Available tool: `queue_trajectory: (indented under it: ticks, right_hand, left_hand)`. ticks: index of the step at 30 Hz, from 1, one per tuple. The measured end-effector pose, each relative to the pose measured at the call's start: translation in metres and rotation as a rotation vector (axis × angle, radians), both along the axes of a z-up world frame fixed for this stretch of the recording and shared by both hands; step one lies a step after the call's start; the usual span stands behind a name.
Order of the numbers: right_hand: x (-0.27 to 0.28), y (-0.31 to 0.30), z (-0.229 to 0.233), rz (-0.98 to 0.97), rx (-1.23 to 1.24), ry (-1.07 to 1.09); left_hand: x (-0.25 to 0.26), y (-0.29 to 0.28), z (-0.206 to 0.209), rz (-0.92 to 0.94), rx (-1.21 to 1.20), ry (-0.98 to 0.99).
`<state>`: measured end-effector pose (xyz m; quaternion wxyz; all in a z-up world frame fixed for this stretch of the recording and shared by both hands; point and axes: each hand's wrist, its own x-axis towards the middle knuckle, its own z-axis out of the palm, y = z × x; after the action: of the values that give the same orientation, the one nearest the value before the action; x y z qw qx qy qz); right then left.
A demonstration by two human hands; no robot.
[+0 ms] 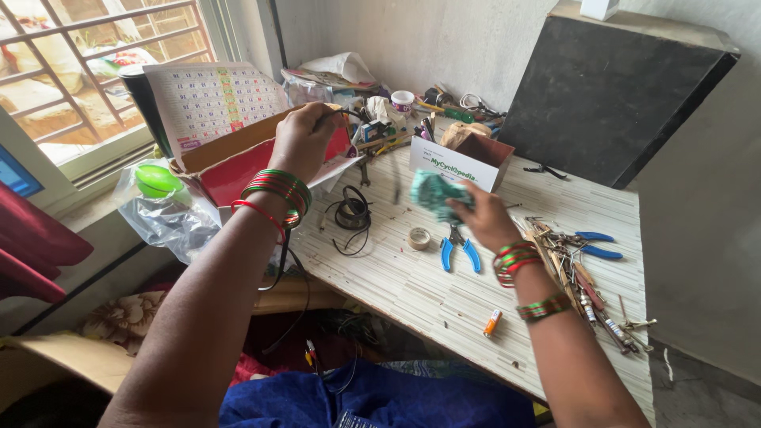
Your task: The person wipes a plastic electronic housing with a cloth, places it in a box with speakers, and applies adhesive to a component using a glue gun. They continue by cleaning the component with a cloth and handling various wires.
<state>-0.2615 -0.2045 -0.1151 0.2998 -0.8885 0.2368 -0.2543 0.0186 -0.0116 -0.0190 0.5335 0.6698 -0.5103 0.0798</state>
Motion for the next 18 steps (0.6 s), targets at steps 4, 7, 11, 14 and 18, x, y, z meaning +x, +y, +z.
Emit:
queue_trajectory:
  ticks: [4,7,11,14,18]
  right_hand:
    - [-0.042,-0.022,-0.021,-0.241,-0.194,0.152]
    - [-0.055,-0.021,-0.024,-0.230,-0.344,0.274]
    - [-0.049,0.003,-0.011,-0.119,-0.556,0.201]
    - [-0.035,0.025,0.003,0.031,-0.389,0.011]
    - [-0.015,0.046,-0.004,0.245,-0.092,-0.210]
  left_hand:
    - [-0.004,-0.011,-0.015,-0.163,-0.031,0.131]
    - [-0.021,-0.022,-0.021,-0.130,0.066,0.151]
    - [-0.048,-0.035,-0.029,-0.152,0.158,0.166]
    - [-0.062,-0.045,-0.039,-0.273,0.131,0.040]
    - [-0.084,-0.047,-0.058,-0.408,0.153,-0.092]
